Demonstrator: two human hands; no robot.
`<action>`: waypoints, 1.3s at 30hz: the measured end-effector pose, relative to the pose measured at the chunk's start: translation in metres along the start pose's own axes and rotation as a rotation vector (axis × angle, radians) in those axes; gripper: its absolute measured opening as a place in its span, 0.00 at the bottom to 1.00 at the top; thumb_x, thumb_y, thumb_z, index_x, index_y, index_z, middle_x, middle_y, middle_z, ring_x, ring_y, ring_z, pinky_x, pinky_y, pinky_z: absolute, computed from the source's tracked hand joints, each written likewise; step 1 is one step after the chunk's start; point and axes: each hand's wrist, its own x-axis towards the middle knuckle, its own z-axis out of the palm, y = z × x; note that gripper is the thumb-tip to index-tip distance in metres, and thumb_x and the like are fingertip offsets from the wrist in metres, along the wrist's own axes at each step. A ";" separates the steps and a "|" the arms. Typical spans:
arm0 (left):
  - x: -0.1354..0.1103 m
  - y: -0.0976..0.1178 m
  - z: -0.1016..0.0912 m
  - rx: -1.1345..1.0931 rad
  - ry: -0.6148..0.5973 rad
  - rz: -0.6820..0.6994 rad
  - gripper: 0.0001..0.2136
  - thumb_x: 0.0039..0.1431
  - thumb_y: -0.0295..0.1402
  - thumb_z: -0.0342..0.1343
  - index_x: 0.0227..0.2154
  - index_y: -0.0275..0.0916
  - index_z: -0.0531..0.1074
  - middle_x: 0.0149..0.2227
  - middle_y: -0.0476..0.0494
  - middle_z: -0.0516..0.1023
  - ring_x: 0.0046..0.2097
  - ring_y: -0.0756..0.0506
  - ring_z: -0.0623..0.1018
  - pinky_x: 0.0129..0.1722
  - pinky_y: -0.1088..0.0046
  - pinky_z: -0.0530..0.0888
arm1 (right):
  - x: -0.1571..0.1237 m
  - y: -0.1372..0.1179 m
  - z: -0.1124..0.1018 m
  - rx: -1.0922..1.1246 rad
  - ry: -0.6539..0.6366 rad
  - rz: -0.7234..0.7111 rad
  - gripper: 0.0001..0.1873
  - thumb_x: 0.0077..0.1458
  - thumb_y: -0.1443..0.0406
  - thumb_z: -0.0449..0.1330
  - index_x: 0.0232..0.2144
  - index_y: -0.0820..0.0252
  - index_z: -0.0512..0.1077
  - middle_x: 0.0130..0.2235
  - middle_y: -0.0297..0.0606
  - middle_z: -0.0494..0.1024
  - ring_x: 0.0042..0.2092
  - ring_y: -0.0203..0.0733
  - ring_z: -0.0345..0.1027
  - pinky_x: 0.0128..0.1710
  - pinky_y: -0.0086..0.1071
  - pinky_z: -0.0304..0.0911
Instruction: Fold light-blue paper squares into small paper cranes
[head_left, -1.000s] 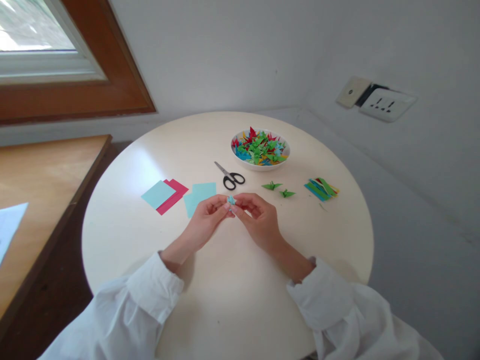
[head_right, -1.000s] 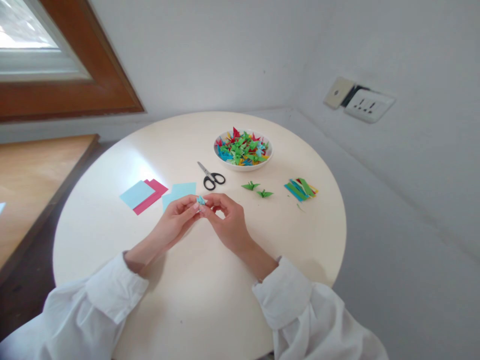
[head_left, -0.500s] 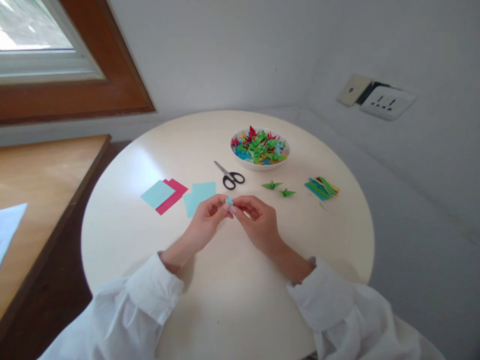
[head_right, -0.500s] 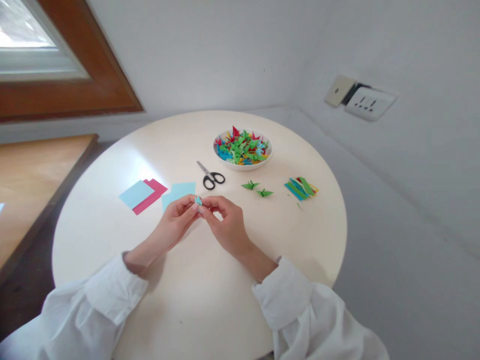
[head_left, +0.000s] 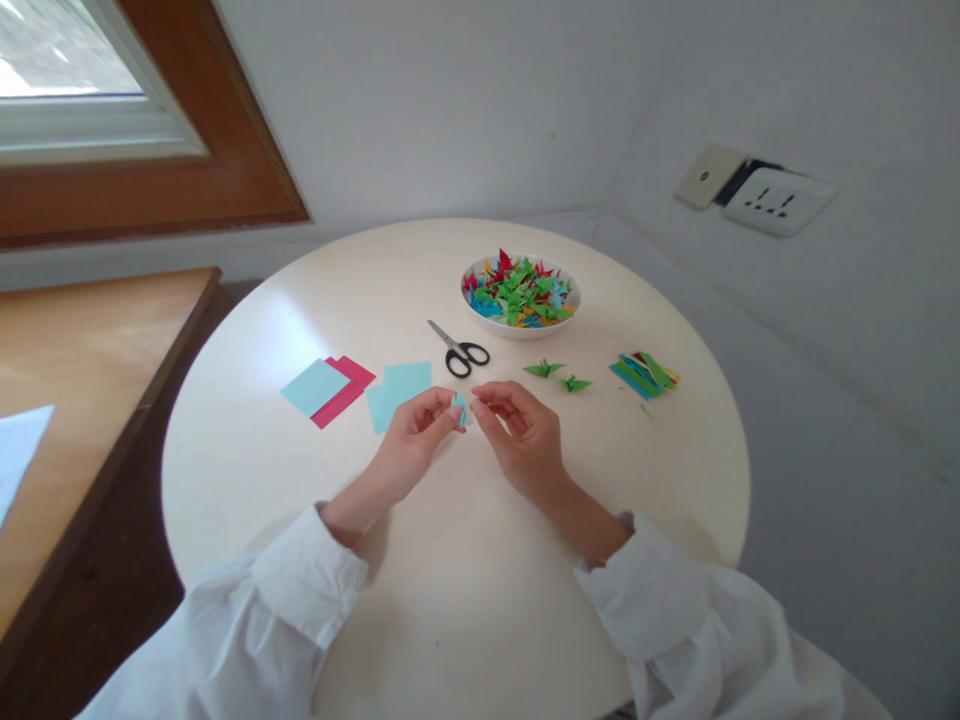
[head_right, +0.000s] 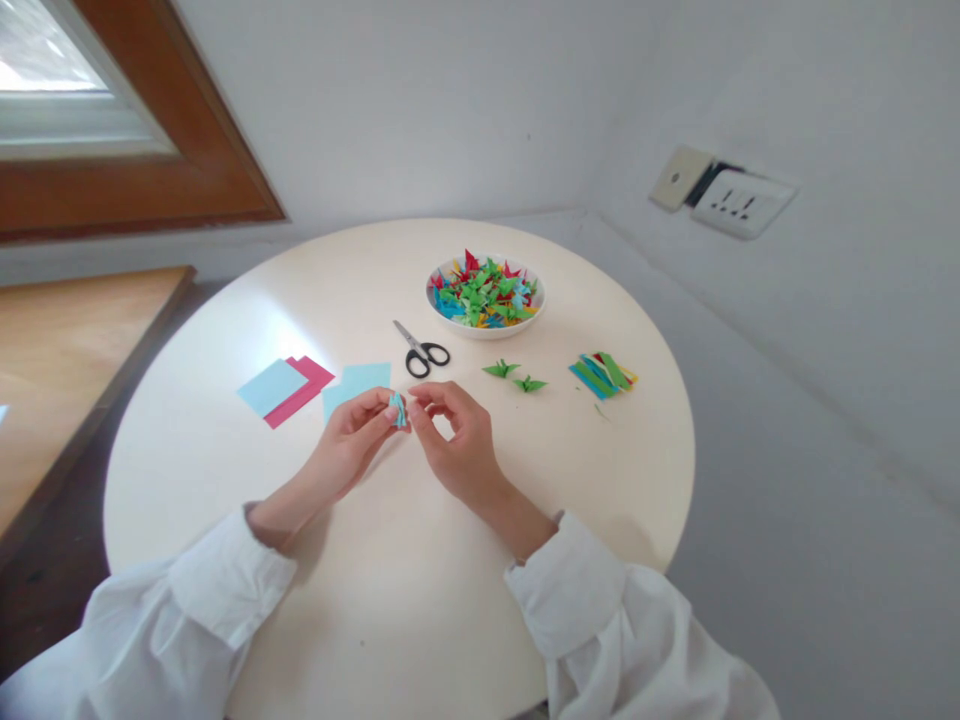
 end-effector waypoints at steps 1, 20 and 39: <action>0.000 0.000 0.000 -0.009 0.004 -0.008 0.10 0.49 0.39 0.59 0.26 0.36 0.71 0.26 0.49 0.69 0.31 0.50 0.69 0.36 0.72 0.68 | 0.001 0.000 -0.001 -0.002 0.008 0.000 0.04 0.51 0.65 0.58 0.32 0.57 0.71 0.33 0.35 0.75 0.35 0.36 0.70 0.35 0.30 0.68; -0.001 -0.001 -0.002 0.046 -0.058 0.026 0.09 0.52 0.39 0.57 0.27 0.37 0.71 0.26 0.49 0.71 0.29 0.52 0.69 0.32 0.75 0.66 | 0.003 -0.004 -0.004 -0.041 -0.070 -0.045 0.05 0.51 0.67 0.57 0.32 0.57 0.72 0.32 0.35 0.74 0.34 0.35 0.68 0.33 0.30 0.67; -0.001 0.013 0.005 -0.164 -0.032 -0.107 0.09 0.43 0.36 0.65 0.20 0.35 0.74 0.19 0.50 0.74 0.24 0.53 0.71 0.29 0.75 0.68 | 0.005 -0.003 -0.012 -0.127 -0.146 -0.207 0.16 0.50 0.70 0.57 0.42 0.53 0.73 0.35 0.37 0.74 0.35 0.37 0.67 0.34 0.33 0.66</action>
